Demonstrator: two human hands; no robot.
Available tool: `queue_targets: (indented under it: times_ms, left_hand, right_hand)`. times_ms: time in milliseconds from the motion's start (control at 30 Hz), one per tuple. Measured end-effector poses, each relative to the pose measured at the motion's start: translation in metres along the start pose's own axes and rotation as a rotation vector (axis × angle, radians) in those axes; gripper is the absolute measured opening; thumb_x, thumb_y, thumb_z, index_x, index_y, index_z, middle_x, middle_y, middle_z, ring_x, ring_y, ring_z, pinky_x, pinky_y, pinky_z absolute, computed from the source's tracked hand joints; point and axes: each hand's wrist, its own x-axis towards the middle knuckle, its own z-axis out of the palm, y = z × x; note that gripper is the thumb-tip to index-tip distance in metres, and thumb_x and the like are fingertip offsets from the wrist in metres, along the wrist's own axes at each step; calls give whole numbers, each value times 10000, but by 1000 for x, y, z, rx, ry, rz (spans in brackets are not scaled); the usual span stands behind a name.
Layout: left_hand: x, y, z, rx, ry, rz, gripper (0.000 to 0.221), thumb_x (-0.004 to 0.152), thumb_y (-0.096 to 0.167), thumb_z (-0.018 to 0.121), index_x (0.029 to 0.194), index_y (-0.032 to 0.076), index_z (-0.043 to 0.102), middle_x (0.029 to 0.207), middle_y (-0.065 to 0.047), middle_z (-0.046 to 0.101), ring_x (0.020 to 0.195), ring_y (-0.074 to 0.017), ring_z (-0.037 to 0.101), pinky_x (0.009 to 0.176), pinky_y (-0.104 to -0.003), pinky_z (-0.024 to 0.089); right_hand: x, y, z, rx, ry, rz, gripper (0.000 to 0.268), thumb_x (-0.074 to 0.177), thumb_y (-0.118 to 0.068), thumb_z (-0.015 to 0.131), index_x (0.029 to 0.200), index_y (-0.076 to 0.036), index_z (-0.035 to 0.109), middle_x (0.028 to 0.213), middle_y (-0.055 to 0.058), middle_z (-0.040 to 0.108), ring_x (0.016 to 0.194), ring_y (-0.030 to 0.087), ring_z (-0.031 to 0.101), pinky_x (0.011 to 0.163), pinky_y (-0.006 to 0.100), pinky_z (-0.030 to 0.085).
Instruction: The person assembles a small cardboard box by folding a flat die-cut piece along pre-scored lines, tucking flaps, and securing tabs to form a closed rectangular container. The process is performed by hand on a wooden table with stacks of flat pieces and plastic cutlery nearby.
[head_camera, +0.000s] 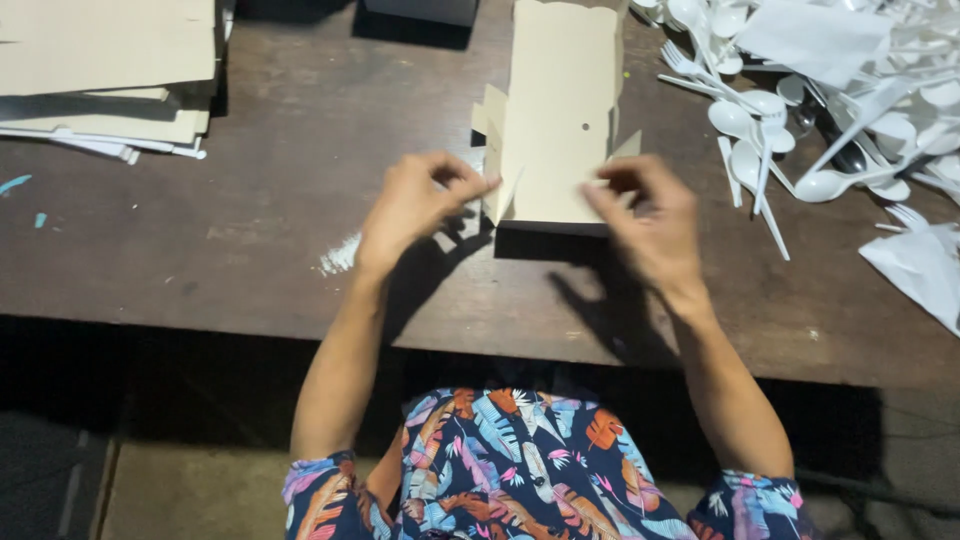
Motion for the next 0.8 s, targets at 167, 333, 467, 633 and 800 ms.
queue_targets:
  times_ms: [167,333,467,633,800]
  left_hand:
    - [12,-28,10,-153,-123,-73,318,832,350,813,969,64,792,799,-159,749,706,-210,711,542,-337,587]
    - [19,-58,18,-337,-140,-50,235,872,259,782,948,37,792,761,-133,737,610,-156,643,428,-274,554]
    - [16,-56,24,-543,-202,-128,274,893,245,771,1006,-4,771,773,-119,687,613,-122,625,432,-208,583]
    - [7,-45,22,-624,-224,-160,343,893,275,772,1060,-25,753,822,-132,701,614,-122,656,429,-201,597]
    - [4,-40,23,-634,-212,-147,314,900,256,761,1022,-33,754,815,-129,684,633,-146,708,426,-195,589]
  right_hand:
    - [24,-41,44,-92,-351,47,440,928,-268,794,1289,-68,645,993,180,759,912,319,755,766,383,585]
    - [40,-28,46,32,-501,180,507,910,-144,765,1380,-74,588,1076,182,746,940,259,731,791,356,580]
    - [49,-34,40,121,-530,224,550,861,-88,792,1359,-2,574,1049,239,733,932,296,734,804,393,588]
    - [55,-27,37,213,-538,236,557,818,-18,802,1319,61,573,1021,237,703,988,309,712,874,412,573]
    - [61,-23,37,231,-595,391,599,814,-15,809,1362,14,568,992,202,718,869,246,714,776,328,562]
